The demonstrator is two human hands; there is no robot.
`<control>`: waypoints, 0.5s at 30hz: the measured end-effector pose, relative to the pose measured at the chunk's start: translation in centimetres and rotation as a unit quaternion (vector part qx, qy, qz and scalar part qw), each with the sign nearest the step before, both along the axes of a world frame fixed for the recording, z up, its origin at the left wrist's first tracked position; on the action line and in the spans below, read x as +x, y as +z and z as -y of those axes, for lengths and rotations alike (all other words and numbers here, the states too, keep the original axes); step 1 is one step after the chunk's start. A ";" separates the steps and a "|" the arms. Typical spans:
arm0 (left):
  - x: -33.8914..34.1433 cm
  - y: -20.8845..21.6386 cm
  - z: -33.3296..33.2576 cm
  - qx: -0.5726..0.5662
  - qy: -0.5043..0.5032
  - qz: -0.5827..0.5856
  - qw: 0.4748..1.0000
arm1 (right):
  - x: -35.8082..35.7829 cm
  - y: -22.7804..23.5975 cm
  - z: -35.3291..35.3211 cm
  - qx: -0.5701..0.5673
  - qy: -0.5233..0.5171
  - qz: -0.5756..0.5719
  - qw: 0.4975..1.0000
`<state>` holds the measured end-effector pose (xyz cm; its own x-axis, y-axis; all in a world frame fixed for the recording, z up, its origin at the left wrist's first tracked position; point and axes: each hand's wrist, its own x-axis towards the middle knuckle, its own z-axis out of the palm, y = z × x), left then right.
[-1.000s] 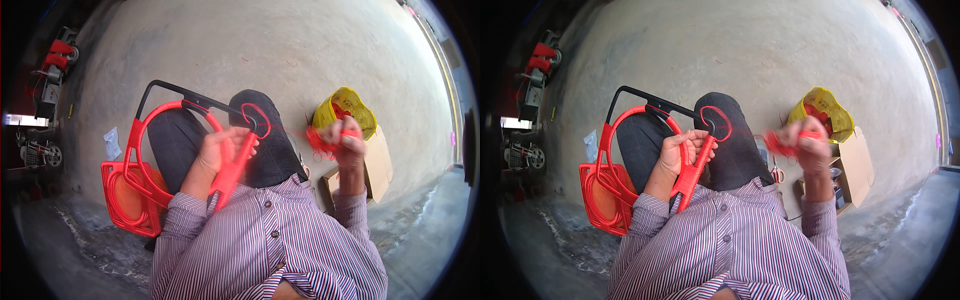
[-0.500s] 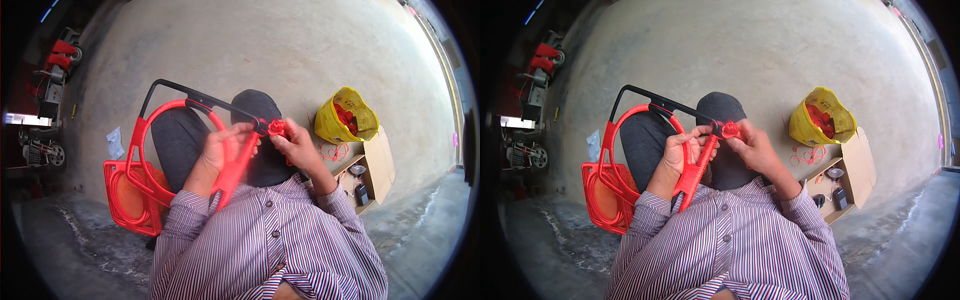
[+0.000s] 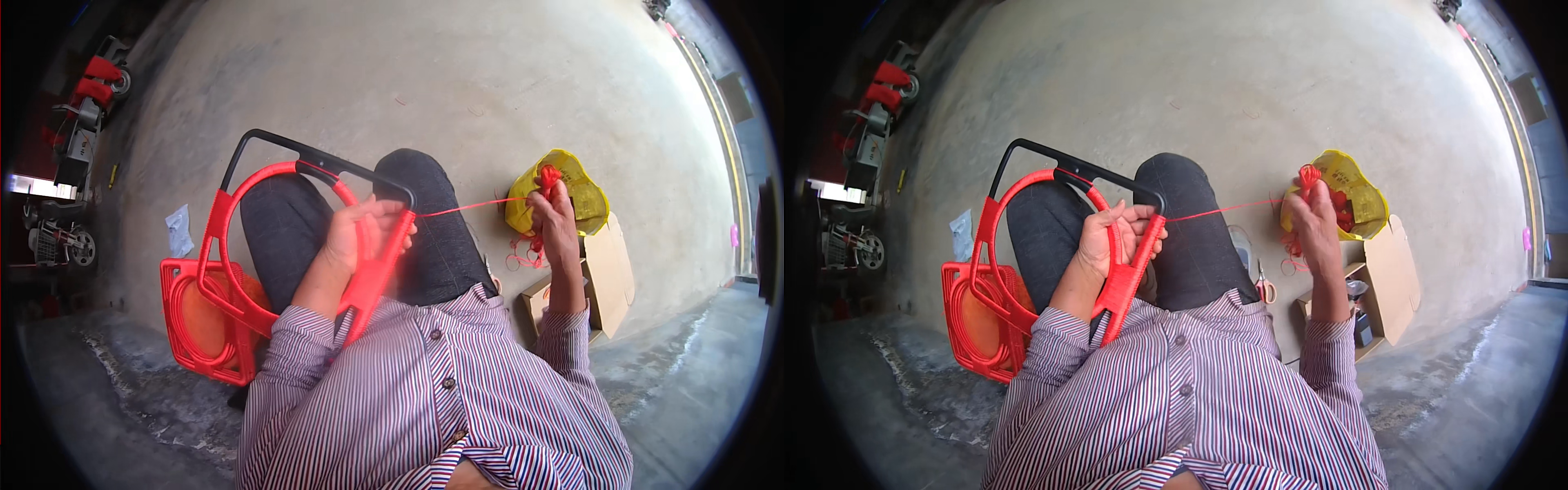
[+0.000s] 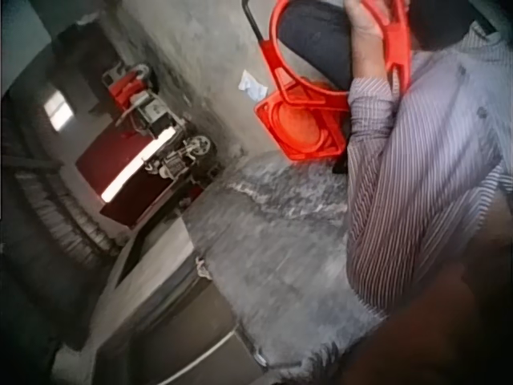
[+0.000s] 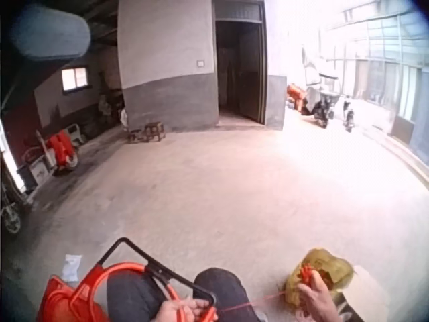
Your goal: Manually wrapping red string around a black plastic component of a larger red assembly.
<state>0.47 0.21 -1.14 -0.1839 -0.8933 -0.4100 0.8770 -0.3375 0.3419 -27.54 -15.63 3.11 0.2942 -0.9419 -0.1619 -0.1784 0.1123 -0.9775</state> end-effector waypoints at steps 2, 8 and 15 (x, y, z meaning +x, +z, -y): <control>0.2 -0.2 -0.3 0.003 0.000 0.018 1.000 | -1.2 -0.5 1.1 0.067 -0.002 -0.018 0.998; -0.3 0.5 -0.6 -0.014 -0.004 -0.007 1.000 | 4.9 -0.7 -4.7 -0.242 0.441 -0.073 0.861; -1.4 1.8 -1.3 -0.043 -0.003 -0.038 0.998 | 10.3 0.9 -3.4 0.163 0.363 0.154 0.904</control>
<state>-0.92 1.46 0.67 -0.2172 -0.9233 -0.3167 0.8998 -0.3151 0.3017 -17.24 -12.21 3.96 0.8943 -0.3995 -0.2014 -0.0458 0.3660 -0.9295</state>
